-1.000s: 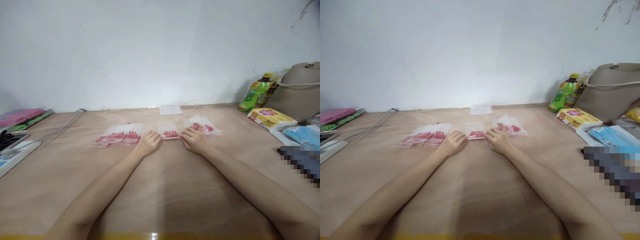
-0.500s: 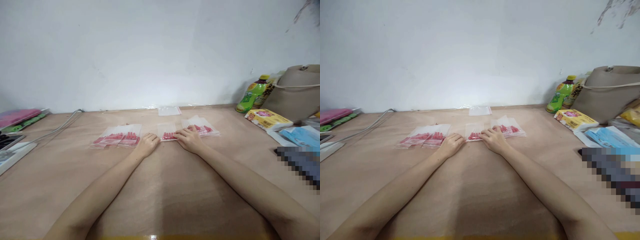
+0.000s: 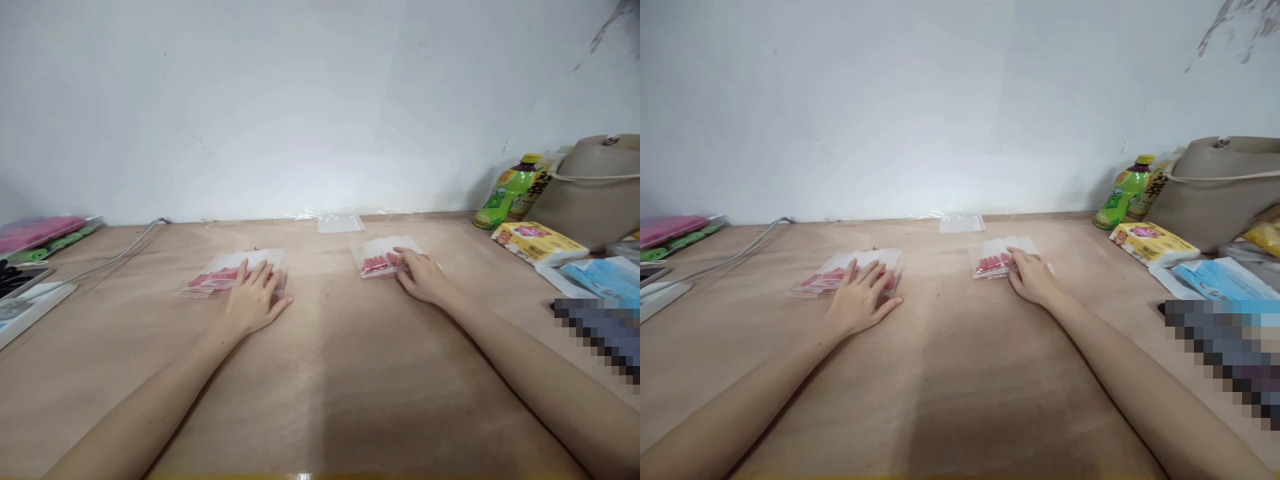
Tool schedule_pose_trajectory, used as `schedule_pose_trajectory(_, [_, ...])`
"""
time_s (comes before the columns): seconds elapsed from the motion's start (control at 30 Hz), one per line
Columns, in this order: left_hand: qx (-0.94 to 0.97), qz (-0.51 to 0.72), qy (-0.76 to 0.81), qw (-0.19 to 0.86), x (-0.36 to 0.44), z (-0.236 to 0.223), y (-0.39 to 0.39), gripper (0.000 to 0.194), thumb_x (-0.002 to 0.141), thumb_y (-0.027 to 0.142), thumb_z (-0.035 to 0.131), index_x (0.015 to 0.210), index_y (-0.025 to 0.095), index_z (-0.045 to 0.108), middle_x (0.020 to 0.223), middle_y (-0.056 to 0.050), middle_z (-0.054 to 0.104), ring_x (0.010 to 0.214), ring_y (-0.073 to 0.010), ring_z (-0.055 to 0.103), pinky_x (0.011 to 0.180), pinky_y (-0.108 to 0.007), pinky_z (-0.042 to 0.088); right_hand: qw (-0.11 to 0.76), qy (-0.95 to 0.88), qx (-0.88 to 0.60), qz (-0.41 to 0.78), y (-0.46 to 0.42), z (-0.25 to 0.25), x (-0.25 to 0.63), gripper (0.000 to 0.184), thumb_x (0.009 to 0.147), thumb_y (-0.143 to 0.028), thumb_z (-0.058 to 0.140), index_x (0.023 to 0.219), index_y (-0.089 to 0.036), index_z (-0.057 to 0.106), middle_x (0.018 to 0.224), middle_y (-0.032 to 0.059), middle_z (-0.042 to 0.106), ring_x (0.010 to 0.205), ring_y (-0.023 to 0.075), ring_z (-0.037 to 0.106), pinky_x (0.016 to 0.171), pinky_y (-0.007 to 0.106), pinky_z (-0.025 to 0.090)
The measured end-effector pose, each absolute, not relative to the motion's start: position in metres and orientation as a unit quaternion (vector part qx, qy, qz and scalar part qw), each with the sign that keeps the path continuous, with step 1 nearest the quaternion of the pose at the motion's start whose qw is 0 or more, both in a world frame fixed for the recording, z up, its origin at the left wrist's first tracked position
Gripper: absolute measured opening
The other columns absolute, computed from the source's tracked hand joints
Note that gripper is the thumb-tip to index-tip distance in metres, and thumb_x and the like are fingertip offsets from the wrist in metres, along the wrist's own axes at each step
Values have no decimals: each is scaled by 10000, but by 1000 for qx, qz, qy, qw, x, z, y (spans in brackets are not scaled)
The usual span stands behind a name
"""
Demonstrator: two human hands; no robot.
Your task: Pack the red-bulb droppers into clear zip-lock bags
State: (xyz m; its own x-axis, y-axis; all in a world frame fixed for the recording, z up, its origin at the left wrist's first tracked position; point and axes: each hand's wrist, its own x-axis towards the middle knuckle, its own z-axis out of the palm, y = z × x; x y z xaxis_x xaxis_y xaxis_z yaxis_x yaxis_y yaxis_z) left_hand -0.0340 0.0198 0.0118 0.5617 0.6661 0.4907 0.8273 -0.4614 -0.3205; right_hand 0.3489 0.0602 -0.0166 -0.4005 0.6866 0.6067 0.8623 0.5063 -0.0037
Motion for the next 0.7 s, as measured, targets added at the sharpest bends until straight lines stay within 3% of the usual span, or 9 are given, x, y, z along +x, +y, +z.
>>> schedule_pose_trajectory(0.17, [-841, -122, -460, 257, -41, 12, 20, 462, 845, 462, 427, 1092, 98, 569, 1150, -203, 565, 1118, -350, 485, 1049, -605, 87, 227, -813, -514, -153, 55, -23, 355, 196, 808, -203, 403, 991, -185, 473, 1080, 83, 621, 951, 223, 577, 909, 421, 285])
schedule_pose_trajectory(0.43, [-858, -115, -462, 191, -19, 9, 22, 428, 861, 417, 414, 1134, 115, 547, 1193, -171, 545, 1135, -315, 484, 1032, -533, 241, 212, -789, -546, -183, 50, -23, 369, 301, 748, -173, 395, 1038, -172, 473, 1008, 85, 645, 940, 235, 576, 935, 439, 239])
schedule_pose_trajectory(0.7, [-880, -112, -457, 64, 3, 8, 28, 455, 882, 376, 404, 1262, 127, 441, 1291, -128, 489, 1230, -255, 408, 1036, -444, 303, 254, -784, -529, -204, 47, -19, 365, 245, 787, -235, 392, 1003, -165, 483, 1002, 77, 646, 930, 220, 575, 978, 461, 152])
